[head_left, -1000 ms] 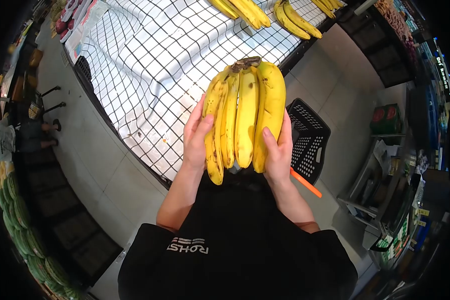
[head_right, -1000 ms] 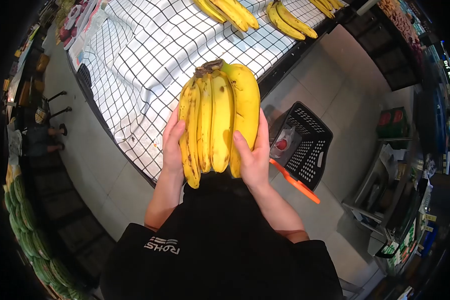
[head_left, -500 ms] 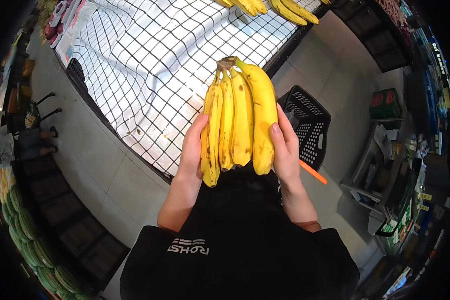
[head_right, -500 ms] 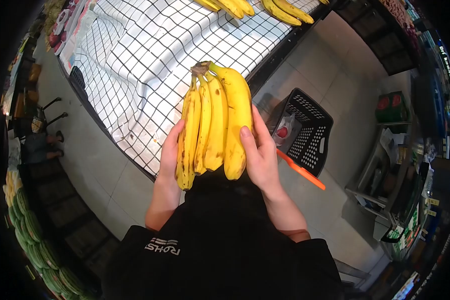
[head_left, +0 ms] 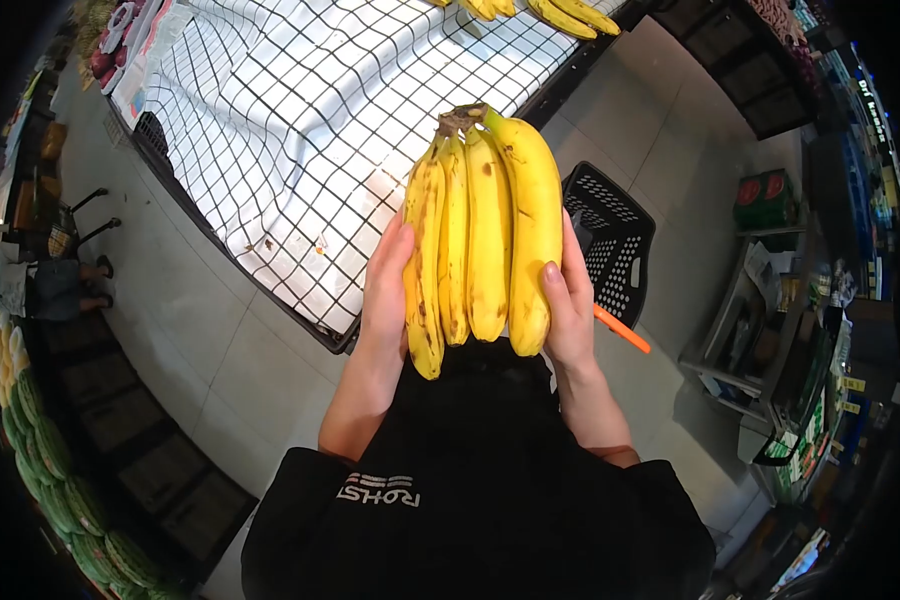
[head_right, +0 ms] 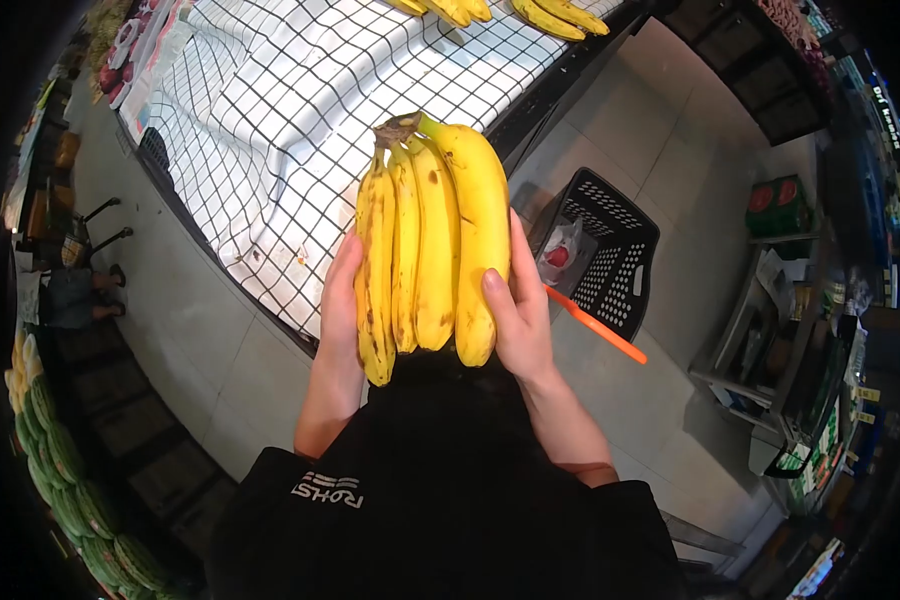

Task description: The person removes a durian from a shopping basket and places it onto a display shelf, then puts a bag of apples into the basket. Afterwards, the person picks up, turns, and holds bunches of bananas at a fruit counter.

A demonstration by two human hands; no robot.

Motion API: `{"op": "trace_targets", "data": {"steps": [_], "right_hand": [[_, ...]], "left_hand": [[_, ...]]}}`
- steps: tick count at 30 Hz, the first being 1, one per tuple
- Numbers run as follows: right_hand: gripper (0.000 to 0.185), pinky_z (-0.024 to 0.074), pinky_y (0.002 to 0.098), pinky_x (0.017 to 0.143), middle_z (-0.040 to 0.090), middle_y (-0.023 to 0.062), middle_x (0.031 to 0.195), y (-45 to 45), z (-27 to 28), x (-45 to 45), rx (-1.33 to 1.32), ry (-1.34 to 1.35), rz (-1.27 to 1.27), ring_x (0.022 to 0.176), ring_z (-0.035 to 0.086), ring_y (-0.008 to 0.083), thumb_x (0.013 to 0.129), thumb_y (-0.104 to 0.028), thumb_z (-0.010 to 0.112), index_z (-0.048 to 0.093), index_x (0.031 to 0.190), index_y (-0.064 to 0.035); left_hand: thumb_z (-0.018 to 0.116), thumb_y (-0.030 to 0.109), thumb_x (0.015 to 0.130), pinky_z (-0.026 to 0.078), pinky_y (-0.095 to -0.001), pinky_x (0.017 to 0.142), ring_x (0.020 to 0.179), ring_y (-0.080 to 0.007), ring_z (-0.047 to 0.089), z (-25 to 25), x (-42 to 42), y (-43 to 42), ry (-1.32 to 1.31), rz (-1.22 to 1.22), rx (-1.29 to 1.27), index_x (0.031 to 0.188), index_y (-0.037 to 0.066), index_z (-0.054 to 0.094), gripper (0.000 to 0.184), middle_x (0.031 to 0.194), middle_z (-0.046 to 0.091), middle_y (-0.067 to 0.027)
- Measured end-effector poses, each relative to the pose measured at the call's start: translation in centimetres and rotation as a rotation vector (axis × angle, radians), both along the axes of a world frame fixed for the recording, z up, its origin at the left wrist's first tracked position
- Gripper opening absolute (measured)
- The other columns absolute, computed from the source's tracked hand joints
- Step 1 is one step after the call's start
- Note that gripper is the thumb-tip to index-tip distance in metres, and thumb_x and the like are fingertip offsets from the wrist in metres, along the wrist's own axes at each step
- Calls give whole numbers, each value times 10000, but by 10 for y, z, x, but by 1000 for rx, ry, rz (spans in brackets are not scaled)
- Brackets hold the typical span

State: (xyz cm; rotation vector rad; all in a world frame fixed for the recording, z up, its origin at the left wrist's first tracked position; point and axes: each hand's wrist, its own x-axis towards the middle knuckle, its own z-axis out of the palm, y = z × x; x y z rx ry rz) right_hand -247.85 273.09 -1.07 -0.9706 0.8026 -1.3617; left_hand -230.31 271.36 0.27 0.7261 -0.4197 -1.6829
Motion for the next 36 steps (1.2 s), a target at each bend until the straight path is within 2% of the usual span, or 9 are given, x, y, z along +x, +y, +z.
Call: {"op": "trace_targets", "data": {"steps": [3, 5, 8, 12, 22, 26, 29, 32, 36], "right_hand": [[637, 271, 344, 1127, 278, 146, 1529, 16, -4, -14, -57, -69, 46, 1391, 316, 225, 972, -93, 460, 135, 1510, 9], [637, 285, 345, 1120, 300, 146, 1516, 31, -4, -21, -12, -144, 68, 1380, 332, 224, 965, -94, 472, 152, 1506, 10], [630, 319, 347, 1099, 353, 143, 1477, 54, -9, -29, 51, -254, 97, 1346, 378, 221, 953, -97, 492, 189, 1494, 13], [603, 373, 350, 1056, 434, 133, 1401, 81, -24, -36, 74, -315, 125, 1273, 454, 215, 947, -113, 508, 232, 1468, 14], [595, 379, 346, 1047, 446, 134, 1389, 110, -35, -31, 125, -424, 183, 1251, 473, 215, 952, -155, 509, 246, 1459, 14], [598, 359, 342, 1060, 443, 130, 1392, 109, -24, -28, 98, -311, 266, 1265, 455, 207, 953, -176, 511, 254, 1456, 20], [619, 337, 335, 1075, 424, 130, 1413, 108, -20, -17, 93, -245, 329, 1292, 426, 205, 954, -191, 517, 245, 1466, 24], [626, 317, 329, 1088, 394, 131, 1448, 108, -27, -3, 124, -167, 376, 1321, 395, 203, 966, -180, 515, 226, 1481, 26], [594, 334, 327, 1075, 409, 127, 1437, 107, -32, 25, 170, -90, 391, 1306, 413, 198, 974, -131, 504, 231, 1482, 14]], "left_hand": [[308, 226, 1031, 469, -366, 993, 1185, -252, 558, 1, -11, 18, -156, 70, -80, 1427, -40, 297, 478, 1364, 483, -168], [371, 140, 1019, 377, -336, 1070, 1297, -214, 448, -4, -13, 36, -100, 48, -201, 1468, -44, 245, 501, 1441, 412, -155], [390, 112, 1013, 341, -326, 1087, 1318, -205, 415, -10, -22, 62, -221, 107, -263, 1479, -47, 219, 521, 1472, 376, -152], [400, 103, 1012, 341, -319, 1084, 1310, -192, 423, -7, -33, 101, -376, 166, -298, 1475, -47, 237, 513, 1467, 393, -149], [421, 91, 1007, 344, -320, 1079, 1304, -192, 431, -13, -31, 152, -603, 268, -380, 1453, -53, 296, 485, 1462, 404, -147], [412, 106, 1014, 358, -318, 1073, 1290, -192, 448, -6, -26, 152, -445, 336, -295, 1453, -53, 291, 482, 1446, 423, -145], [382, 162, 1029, 403, -318, 1048, 1268, -196, 479, 7, -13, 149, -185, 275, -76, 1445, -38, 312, 466, 1415, 455, -140], [365, 175, 1035, 432, -328, 1029, 1250, -207, 505, -20, 10, 153, -47, 286, 56, 1444, -17, 327, 454, 1405, 469, -140], [339, 175, 1039, 453, -335, 1011, 1231, -216, 526, -18, 34, 159, -59, 317, 148, 1436, -2, 350, 434, 1387, 488, -138]]}}
